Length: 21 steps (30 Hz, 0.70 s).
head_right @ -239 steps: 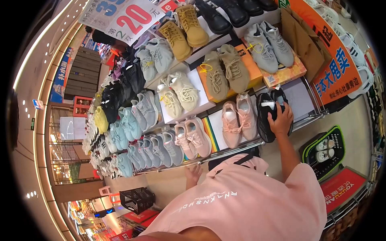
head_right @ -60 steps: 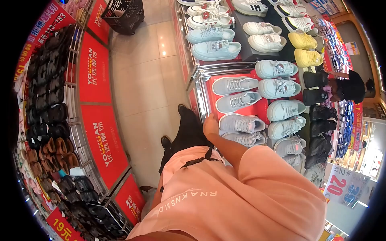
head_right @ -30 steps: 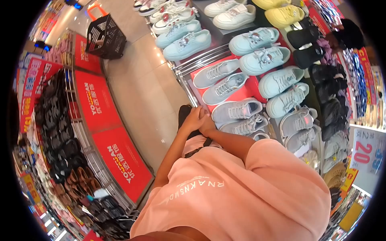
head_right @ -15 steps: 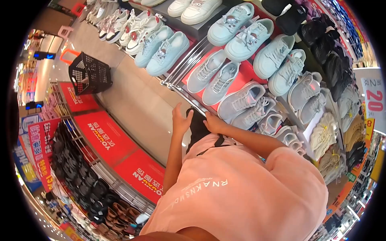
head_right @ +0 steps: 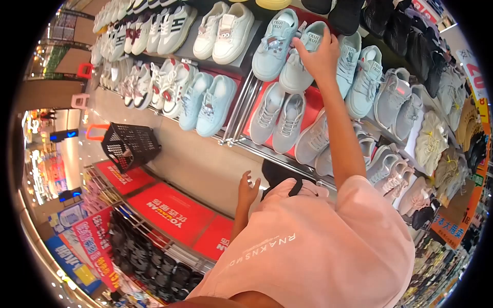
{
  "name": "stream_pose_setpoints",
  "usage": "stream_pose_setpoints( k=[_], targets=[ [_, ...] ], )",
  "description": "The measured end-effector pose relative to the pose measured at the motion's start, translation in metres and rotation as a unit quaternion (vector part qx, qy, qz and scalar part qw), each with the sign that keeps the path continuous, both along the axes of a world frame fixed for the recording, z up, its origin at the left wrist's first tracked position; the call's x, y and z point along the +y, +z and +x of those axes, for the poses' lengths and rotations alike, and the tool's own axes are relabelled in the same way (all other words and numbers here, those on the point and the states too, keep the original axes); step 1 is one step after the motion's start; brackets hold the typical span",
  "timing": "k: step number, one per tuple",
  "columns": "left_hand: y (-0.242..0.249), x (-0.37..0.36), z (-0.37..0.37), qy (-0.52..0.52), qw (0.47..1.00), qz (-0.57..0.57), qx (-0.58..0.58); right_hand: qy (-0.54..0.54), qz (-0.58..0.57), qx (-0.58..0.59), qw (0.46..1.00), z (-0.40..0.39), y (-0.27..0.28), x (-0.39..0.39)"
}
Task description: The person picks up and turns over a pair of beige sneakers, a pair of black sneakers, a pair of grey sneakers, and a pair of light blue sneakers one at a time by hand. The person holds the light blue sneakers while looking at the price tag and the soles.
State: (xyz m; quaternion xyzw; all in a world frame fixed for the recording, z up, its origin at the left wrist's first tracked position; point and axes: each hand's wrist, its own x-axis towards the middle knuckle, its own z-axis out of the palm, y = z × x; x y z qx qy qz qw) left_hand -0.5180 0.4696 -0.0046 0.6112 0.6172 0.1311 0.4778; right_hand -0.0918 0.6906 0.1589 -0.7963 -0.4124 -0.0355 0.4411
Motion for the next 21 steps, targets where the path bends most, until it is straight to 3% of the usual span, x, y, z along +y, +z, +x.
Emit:
stream_pose_setpoints(
  k=[2,5,8,13,15,18,21],
  targets=[
    [0.020,0.015,-0.010,-0.007,1.000,-0.001,0.015,-0.098,0.005,0.041,0.994,-0.006,-0.033,0.033],
    [0.050,0.052,-0.021,-0.006,0.999,0.004,0.035,-0.147,0.030,-0.018,0.988,-0.023,-0.044,0.040],
    [0.069,0.096,-0.019,0.001,0.999,0.019,0.045,-0.150,0.037,0.020,0.988,-0.026,-0.042,0.033],
    [0.080,0.158,0.014,-0.097,0.980,0.163,0.066,-0.160,0.041,0.028,0.986,-0.032,-0.025,0.032],
    [0.088,0.185,0.040,-0.199,0.931,0.302,0.050,-0.163,0.036,0.021,0.986,-0.031,-0.027,0.030],
    [0.095,0.212,0.080,-0.242,0.883,0.395,0.079,-0.161,0.044,0.024,0.986,-0.032,-0.029,0.028],
    [0.125,0.227,0.126,-0.244,0.881,0.387,0.118,-0.166,0.050,0.022,0.985,-0.033,-0.028,0.028]
  ],
)
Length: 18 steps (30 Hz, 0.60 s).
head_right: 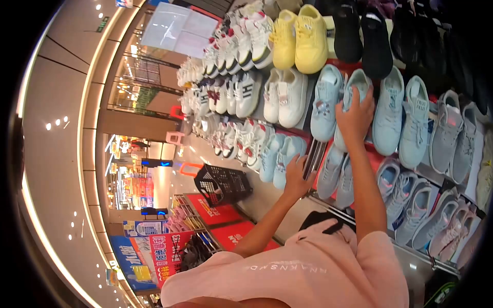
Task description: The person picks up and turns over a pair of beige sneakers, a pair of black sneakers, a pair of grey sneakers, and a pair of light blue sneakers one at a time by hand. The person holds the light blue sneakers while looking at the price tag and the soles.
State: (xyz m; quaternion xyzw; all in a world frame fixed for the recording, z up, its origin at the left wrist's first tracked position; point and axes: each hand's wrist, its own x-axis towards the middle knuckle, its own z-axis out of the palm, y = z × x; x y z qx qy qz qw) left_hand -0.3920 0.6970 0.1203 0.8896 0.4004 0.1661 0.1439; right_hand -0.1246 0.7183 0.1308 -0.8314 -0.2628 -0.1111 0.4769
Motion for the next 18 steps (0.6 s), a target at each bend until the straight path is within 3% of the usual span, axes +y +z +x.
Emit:
stream_pose_setpoints(
  k=[6,12,14,18],
  targets=[
    [0.041,0.074,0.097,-0.056,0.989,0.109,-0.080,-0.009,-0.032,0.007,0.999,0.002,-0.005,0.001],
    [0.048,0.125,0.210,0.016,0.987,-0.047,-0.150,-0.009,-0.028,0.039,0.999,0.002,-0.002,0.000],
    [0.044,0.130,0.224,-0.007,0.995,-0.068,-0.076,-0.015,-0.007,0.024,1.000,0.002,-0.004,0.001],
    [0.026,0.117,0.225,0.075,0.990,0.029,-0.120,-0.027,-0.021,0.028,0.999,0.001,-0.004,0.001]
  ],
)
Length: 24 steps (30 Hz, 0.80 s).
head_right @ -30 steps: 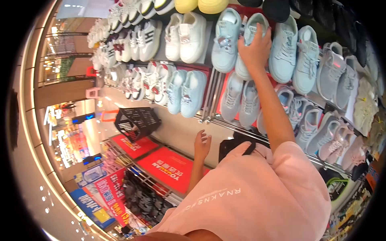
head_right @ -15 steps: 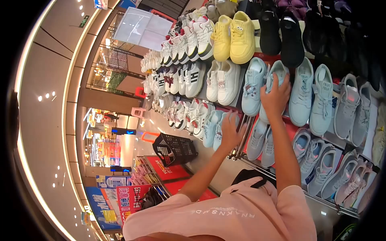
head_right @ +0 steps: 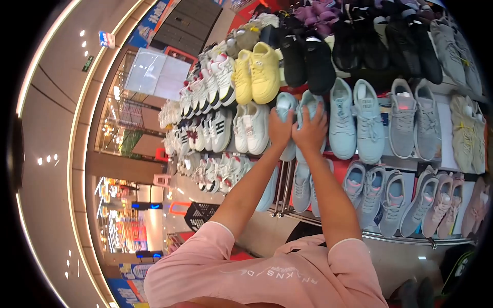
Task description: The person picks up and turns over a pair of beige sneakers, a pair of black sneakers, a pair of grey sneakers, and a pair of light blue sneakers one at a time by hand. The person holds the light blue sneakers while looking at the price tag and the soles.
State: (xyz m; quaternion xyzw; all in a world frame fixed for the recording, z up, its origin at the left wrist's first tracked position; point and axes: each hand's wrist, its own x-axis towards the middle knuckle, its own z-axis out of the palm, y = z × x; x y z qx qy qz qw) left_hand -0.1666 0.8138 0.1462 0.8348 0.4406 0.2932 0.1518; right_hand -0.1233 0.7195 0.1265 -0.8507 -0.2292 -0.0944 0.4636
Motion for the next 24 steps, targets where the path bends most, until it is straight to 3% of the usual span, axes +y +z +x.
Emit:
stream_pose_setpoints(
  k=[12,15,18,24],
  targets=[
    [0.008,-0.007,-0.003,0.027,0.998,-0.025,0.060,0.013,-0.025,0.000,1.000,-0.002,-0.001,-0.001],
    [0.019,-0.004,-0.001,0.027,0.991,-0.081,0.099,0.014,-0.034,0.009,0.999,-0.001,-0.001,0.001],
    [0.021,0.016,-0.009,-0.008,0.986,-0.142,0.082,0.015,-0.018,0.012,1.000,-0.002,0.001,0.000],
    [0.003,0.052,-0.071,-0.014,0.969,-0.232,-0.086,0.013,-0.007,0.032,0.999,0.001,0.004,-0.003]
  ],
)
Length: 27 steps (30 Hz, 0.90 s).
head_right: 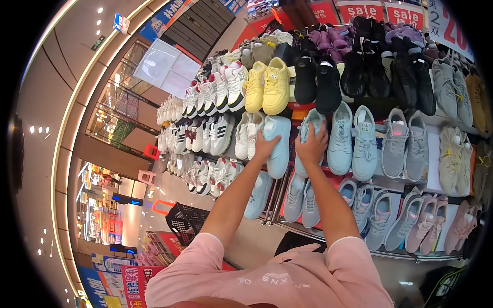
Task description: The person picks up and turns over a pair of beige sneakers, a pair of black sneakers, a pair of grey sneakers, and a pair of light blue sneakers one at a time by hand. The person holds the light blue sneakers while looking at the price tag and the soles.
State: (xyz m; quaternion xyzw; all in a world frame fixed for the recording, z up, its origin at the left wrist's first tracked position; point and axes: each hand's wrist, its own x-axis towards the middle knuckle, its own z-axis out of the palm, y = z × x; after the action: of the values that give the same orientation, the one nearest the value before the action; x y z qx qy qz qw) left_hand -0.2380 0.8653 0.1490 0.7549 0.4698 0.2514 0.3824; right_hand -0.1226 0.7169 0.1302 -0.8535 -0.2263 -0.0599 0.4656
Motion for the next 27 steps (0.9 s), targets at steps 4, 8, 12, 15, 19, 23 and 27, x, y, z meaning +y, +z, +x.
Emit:
stream_pose_setpoints(
  k=[4,8,12,15,19,23,27],
  targets=[
    [0.020,-0.031,-0.057,0.000,0.998,0.038,-0.044,0.009,-0.012,0.006,1.000,-0.002,0.001,0.000],
    [0.035,-0.074,-0.139,0.034,0.988,-0.033,-0.146,0.014,-0.015,-0.016,1.000,-0.001,-0.001,0.000],
    [0.027,-0.129,-0.242,0.110,0.963,-0.114,-0.218,0.020,-0.019,-0.018,0.999,-0.003,0.000,-0.001],
    [0.018,-0.196,-0.304,0.214,0.913,-0.211,-0.277,0.017,-0.015,0.000,1.000,-0.004,0.005,0.001],
    [-0.013,-0.291,-0.354,0.286,0.838,-0.266,-0.382,0.016,-0.013,-0.014,1.000,-0.006,0.009,0.001],
    [-0.035,-0.365,-0.359,0.360,0.795,-0.253,-0.417,0.014,-0.038,-0.021,0.999,-0.005,0.003,0.005],
    [-0.044,-0.408,-0.344,0.392,0.761,-0.215,-0.470,0.023,-0.074,-0.034,0.996,-0.002,0.001,0.006]
  ],
)
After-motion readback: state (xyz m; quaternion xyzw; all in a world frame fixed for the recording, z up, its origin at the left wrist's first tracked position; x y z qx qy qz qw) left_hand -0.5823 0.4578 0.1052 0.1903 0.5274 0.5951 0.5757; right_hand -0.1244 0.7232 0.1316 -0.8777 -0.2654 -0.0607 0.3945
